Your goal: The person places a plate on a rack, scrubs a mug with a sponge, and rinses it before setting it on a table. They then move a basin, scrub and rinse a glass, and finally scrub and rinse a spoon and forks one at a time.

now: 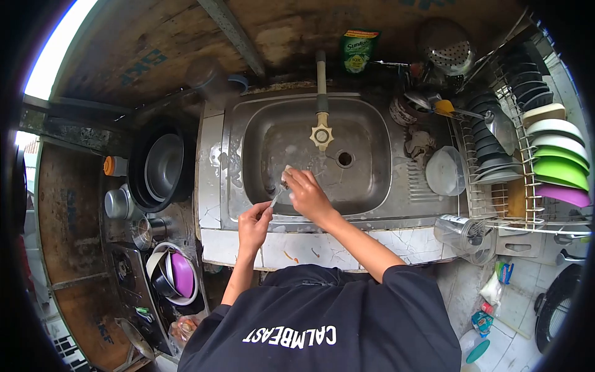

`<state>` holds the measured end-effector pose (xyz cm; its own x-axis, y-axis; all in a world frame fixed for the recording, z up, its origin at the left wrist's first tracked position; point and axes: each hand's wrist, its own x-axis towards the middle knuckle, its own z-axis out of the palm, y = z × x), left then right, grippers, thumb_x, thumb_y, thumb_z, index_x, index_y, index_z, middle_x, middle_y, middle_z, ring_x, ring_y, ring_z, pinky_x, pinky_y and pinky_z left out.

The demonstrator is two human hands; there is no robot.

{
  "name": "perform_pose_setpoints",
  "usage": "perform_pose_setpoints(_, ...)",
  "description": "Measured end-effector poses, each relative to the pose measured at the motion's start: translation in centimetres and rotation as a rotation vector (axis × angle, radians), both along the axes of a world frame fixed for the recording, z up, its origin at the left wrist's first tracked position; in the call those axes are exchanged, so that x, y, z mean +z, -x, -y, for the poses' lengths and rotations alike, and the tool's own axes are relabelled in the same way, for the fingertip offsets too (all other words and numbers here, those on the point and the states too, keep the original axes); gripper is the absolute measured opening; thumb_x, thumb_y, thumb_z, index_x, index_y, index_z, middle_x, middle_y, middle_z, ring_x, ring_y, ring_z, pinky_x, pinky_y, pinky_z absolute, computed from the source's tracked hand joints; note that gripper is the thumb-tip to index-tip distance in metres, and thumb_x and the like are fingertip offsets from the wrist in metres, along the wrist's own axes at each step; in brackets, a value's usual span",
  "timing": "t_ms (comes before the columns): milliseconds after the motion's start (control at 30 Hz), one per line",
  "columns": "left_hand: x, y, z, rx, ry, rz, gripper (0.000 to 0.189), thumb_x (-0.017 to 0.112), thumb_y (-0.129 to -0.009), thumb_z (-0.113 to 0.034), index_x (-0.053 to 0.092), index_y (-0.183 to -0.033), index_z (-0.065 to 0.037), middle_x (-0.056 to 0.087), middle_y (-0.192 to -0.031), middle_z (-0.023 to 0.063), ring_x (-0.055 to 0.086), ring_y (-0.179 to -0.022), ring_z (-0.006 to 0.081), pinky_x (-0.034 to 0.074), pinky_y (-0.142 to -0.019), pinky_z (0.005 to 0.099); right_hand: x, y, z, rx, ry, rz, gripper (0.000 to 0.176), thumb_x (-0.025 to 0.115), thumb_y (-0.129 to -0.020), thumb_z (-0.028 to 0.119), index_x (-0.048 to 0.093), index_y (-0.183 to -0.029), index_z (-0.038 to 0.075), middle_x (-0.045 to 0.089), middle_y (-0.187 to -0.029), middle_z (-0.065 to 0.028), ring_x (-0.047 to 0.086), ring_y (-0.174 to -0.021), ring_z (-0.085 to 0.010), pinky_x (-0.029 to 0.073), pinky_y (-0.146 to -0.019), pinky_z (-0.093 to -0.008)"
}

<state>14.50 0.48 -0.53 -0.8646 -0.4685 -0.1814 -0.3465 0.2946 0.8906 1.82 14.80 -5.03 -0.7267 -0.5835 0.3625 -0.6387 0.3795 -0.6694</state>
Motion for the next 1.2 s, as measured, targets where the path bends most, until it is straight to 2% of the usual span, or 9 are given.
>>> perform_pose_setpoints(133,0.2,-0.4,-0.2,0.035,-0.175,-0.037,0.02,0.065,-0.086,-0.011,0.069,-0.1,0.002,0.063,-0.065,0.0027,0.053,-0.059,0.0055,0.044,-0.055,0.0231,-2.0,1.5,-1.7,0.047,-0.046,-0.085,0.049,0.061,-0.068,-0.003,0.059,-0.117,0.001,0.059,-0.118,-0.0139,0.055,-0.107,-0.0314,0.046,-0.094,-0.0376)
perform_pose_setpoints(267,0.3,0.1,-0.5,0.059,-0.041,-0.12,0.02,0.065,-0.086,-0.011,0.068,-0.102,0.002,0.062,-0.064,0.0019,0.051,-0.059,0.0045,0.043,-0.055,0.0227,-2.7,1.6,-1.2,-0.131,0.081,0.454,0.038,0.06,-0.075,0.006,0.06,-0.113,0.003,0.066,-0.098,-0.0107,0.063,-0.086,-0.0279,0.05,-0.082,-0.0365)
perform_pose_setpoints(333,-0.5,0.5,-0.5,0.043,-0.001,-0.119,0.02,0.064,-0.086,-0.01,0.068,-0.102,0.002,0.064,-0.066,0.0053,0.054,-0.06,0.0058,0.044,-0.056,0.0236,-2.4,1.3,-0.5,-0.138,0.89,1.819,0.024,0.063,-0.082,0.016,0.063,-0.105,0.01,0.065,-0.093,-0.0027,0.062,-0.082,-0.0199,0.05,-0.074,-0.0355)
perform_pose_setpoints(400,-1.1,0.8,-1.2,-0.025,0.132,-0.18,0.018,0.062,-0.086,-0.007,0.067,-0.101,0.003,0.063,-0.069,0.0114,0.058,-0.058,0.0157,0.045,-0.055,0.0283,-2.0,1.2,0.6,-0.005,0.978,1.846,0.018,0.066,-0.085,0.026,0.063,-0.099,0.017,0.062,-0.092,0.0028,0.059,-0.084,-0.0132,0.047,-0.072,-0.0349)
perform_pose_setpoints(467,-1.2,1.0,-2.0,-0.108,0.259,-0.242,0.018,0.062,-0.086,-0.005,0.066,-0.101,0.003,0.061,-0.069,0.0129,0.058,-0.058,0.0199,0.045,-0.054,0.0307,-1.7,0.7,2.5,-0.23,0.995,1.826,0.021,0.067,-0.086,0.032,0.062,-0.099,0.016,0.061,-0.088,0.002,0.058,-0.083,-0.0133,0.046,-0.069,-0.0327)
perform_pose_setpoints(733,-0.1,0.6,-3.4,-0.137,0.442,-0.278,0.021,0.059,-0.085,0.001,0.061,-0.105,0.004,0.058,-0.073,0.0173,0.058,-0.062,0.0341,0.046,-0.055,0.0404,-4.0,3.1,6.4,-0.333,1.053,1.813,0.036,0.053,-0.091,0.05,0.056,-0.084,0.015,0.049,-0.063,-0.0014,0.045,-0.042,-0.0186,0.039,-0.042,-0.0363)
perform_pose_setpoints(933,1.9,-2.1,-1.4,-0.053,0.479,-0.291,0.015,0.059,-0.086,0.001,0.065,-0.1,0.003,0.061,-0.073,0.0157,0.06,-0.06,0.0286,0.046,-0.055,0.0363,-4.6,4.0,9.0,-0.509,0.984,1.944,0.044,0.043,-0.095,0.053,0.058,-0.089,0.012,0.053,-0.069,-0.0055,0.052,-0.054,-0.0216,0.043,-0.048,-0.0374)
perform_pose_setpoints(1067,1.8,-1.1,-0.1,0.077,0.429,-0.259,0.014,0.06,-0.087,-0.002,0.066,-0.099,0.003,0.063,-0.075,0.015,0.061,-0.06,0.0242,0.046,-0.055,0.033,-5.3,3.9,8.9,-0.136,0.981,1.994,0.041,0.044,-0.095,0.052,0.061,-0.095,0.015,0.064,-0.087,-0.0023,0.06,-0.075,-0.0195,0.05,-0.067,-0.0377)
perform_pose_setpoints(1200,0.0,1.7,0.2,0.115,0.37,-0.337,0.014,0.059,-0.089,-0.006,0.065,-0.096,0.005,0.063,-0.072,0.0095,0.057,-0.061,0.0109,0.044,-0.052,0.0273,1.5,1.8,7.4,0.26,0.956,1.957,0.03,0.058,-0.092,0.039,0.06,-0.101,0.011,0.065,-0.093,-0.0063,0.062,-0.083,-0.018,0.052,-0.072,-0.0338)
